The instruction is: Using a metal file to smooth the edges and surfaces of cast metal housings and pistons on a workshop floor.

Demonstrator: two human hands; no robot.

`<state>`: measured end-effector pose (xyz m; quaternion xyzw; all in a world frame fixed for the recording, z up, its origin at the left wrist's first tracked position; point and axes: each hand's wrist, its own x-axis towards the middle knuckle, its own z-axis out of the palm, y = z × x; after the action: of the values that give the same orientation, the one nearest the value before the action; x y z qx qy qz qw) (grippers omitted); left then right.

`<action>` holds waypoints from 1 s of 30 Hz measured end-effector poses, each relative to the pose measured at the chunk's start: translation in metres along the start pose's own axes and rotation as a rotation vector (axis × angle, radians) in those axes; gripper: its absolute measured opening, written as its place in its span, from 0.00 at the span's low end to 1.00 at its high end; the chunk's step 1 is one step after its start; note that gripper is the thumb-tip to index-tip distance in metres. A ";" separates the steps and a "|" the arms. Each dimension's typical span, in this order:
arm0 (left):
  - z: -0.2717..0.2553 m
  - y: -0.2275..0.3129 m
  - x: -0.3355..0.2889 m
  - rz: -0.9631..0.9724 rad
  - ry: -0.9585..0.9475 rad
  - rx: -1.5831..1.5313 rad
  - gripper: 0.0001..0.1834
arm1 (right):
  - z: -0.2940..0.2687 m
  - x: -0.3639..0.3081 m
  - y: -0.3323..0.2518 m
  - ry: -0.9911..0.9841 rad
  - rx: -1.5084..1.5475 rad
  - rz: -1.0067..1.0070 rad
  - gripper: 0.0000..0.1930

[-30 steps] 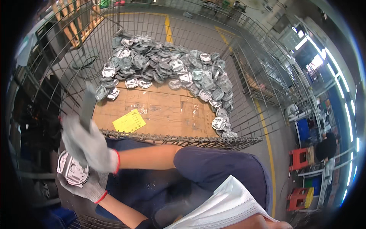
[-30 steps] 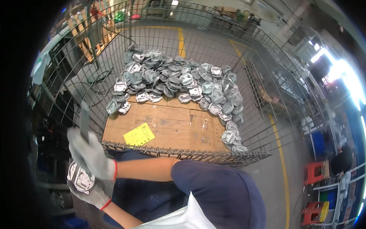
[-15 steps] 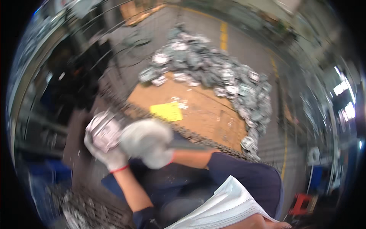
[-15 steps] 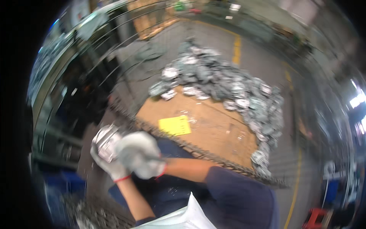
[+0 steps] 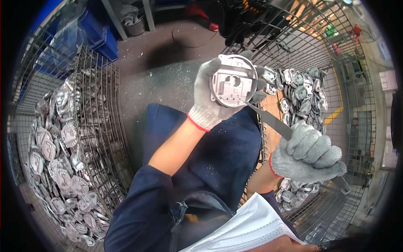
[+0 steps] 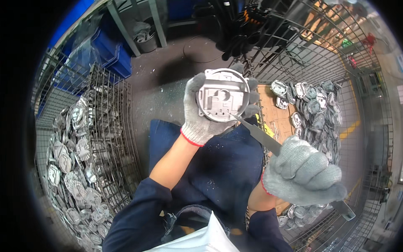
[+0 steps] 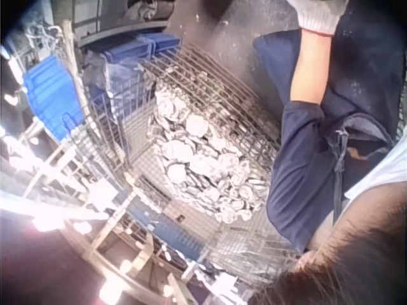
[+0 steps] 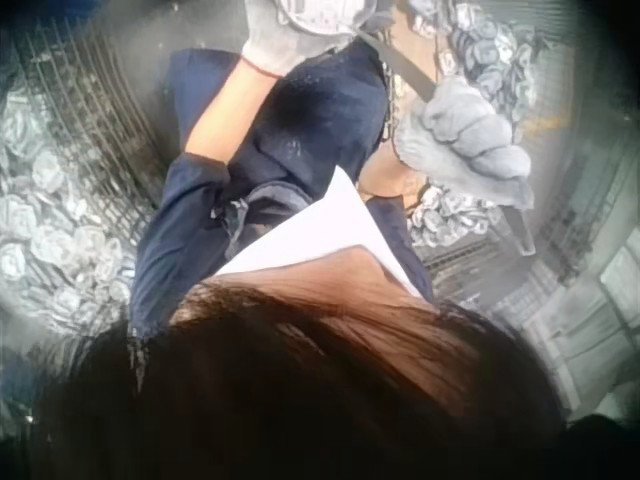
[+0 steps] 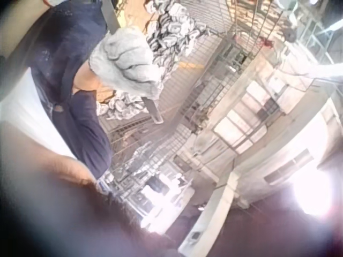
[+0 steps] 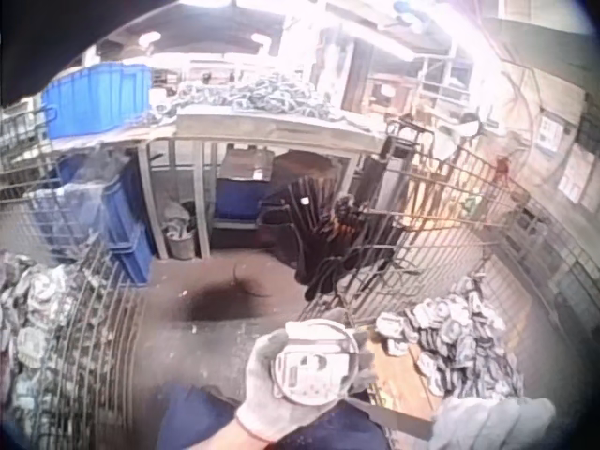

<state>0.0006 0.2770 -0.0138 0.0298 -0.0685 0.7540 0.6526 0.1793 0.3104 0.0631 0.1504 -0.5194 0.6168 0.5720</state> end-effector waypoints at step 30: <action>-0.001 0.006 -0.004 0.019 0.038 -0.036 0.32 | 0.031 0.007 0.020 -0.090 -0.174 -0.098 0.26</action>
<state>-0.0045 0.2724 -0.0158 0.0032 -0.0698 0.7592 0.6471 0.1476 0.2928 0.0719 0.1530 -0.5882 0.5334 0.5883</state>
